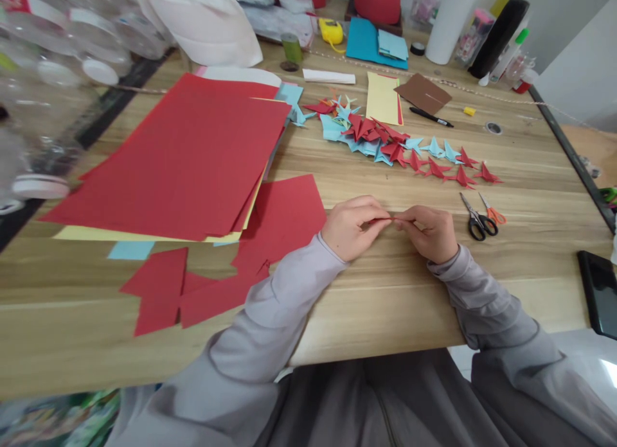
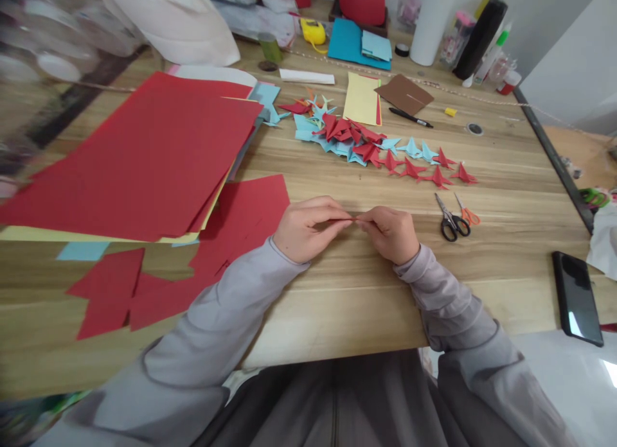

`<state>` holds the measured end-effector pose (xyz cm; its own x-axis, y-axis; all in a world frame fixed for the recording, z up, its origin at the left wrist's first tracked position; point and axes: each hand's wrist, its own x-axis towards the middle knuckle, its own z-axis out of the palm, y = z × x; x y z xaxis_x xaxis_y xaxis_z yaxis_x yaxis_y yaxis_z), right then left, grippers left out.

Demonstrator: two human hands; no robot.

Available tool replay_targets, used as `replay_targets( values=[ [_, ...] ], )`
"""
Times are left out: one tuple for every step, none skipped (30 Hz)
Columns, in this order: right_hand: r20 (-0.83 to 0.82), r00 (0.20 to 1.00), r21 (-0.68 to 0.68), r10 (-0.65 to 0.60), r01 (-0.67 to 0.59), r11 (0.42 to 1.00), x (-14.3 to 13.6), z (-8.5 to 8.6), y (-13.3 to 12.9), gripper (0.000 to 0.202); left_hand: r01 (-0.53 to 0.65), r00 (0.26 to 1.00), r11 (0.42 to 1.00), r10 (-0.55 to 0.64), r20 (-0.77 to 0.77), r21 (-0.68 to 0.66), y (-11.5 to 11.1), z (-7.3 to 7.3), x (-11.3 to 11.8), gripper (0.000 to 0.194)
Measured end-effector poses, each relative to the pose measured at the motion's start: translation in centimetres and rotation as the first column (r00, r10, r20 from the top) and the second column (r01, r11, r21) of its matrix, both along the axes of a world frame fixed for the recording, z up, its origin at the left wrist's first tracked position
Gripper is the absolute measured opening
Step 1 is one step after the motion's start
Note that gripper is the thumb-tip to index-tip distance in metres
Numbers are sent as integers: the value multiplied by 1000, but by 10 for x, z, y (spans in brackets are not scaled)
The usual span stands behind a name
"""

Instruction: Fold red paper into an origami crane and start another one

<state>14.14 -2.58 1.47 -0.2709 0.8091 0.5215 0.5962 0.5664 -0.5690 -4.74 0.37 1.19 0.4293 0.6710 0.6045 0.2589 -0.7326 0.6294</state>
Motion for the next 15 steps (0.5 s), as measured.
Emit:
replay_targets(
  values=[
    [-13, 1000, -12, -17, 16, 1000, 1, 0, 0, 12, -14, 1000, 1000, 14, 8, -16, 0, 0, 0, 11],
    [-26, 999, -23, -32, 32, 999, 1, 0, 1, 12, -33, 999, 999, 33, 13, -29, 1, -1, -1, 12],
    [-37, 998, -30, -44, 43, 999, 2, 0, 1, 11, -54, 998, 998, 55, 15, -39, 1, -1, -1, 14],
    [-43, 998, -36, -54, 53, 998, 2, 0, 2, 11, -72, 997, 996, 73, 14, -49, 2, -1, -2, 15],
    [-44, 997, -42, -63, 61, 997, 3, 0, 2, 12, -86, 996, 994, 87, 11, -60, 2, -1, -2, 14],
    [-44, 997, -48, -68, 66, 997, 3, 0, 2, 12, -95, 995, 993, 96, 8, -71, 2, -1, -2, 13],
    [-44, 997, -50, -69, 67, 997, 3, 0, 3, 12, -98, 995, 992, 98, 4, -81, 3, -1, -3, 12],
    [-47, 997, -48, -64, 62, 997, 3, 0, 2, 10, -91, 996, 992, 92, 2, -88, 3, -1, -3, 12],
    [-50, 997, -42, -52, 50, 998, 3, 0, 2, 10, -78, 997, 993, 78, 2, -90, 3, -1, -3, 11],
    [-50, 998, -33, -33, 31, 999, 2, 0, 2, 11, -60, 998, 994, 60, 2, -90, 3, -2, -3, 11],
    [-48, 999, -24, -10, 9, 1000, 1, 0, 2, 12, -41, 999, 995, 41, 2, -90, 4, -2, -3, 11],
    [-42, 999, -18, 12, -13, 1000, 0, 1, 1, 13, -24, 1000, 996, 24, -3, -91, 4, -2, -3, 11],
    [-32, 999, -16, 29, -29, 999, 0, 1, 1, 12, -13, 1000, 996, 12, -11, -93, 4, -2, -3, 11],
    [-23, 999, -18, 38, -38, 999, -1, 1, 0, 11, -6, 1000, 995, 4, -21, -97, 4, -3, -3, 11],
    [-17, 999, -21, 40, -40, 999, -2, 1, 0, 11, -1, 999, 995, -2, -32, -101, 3, -3, -3, 11]
  ],
)
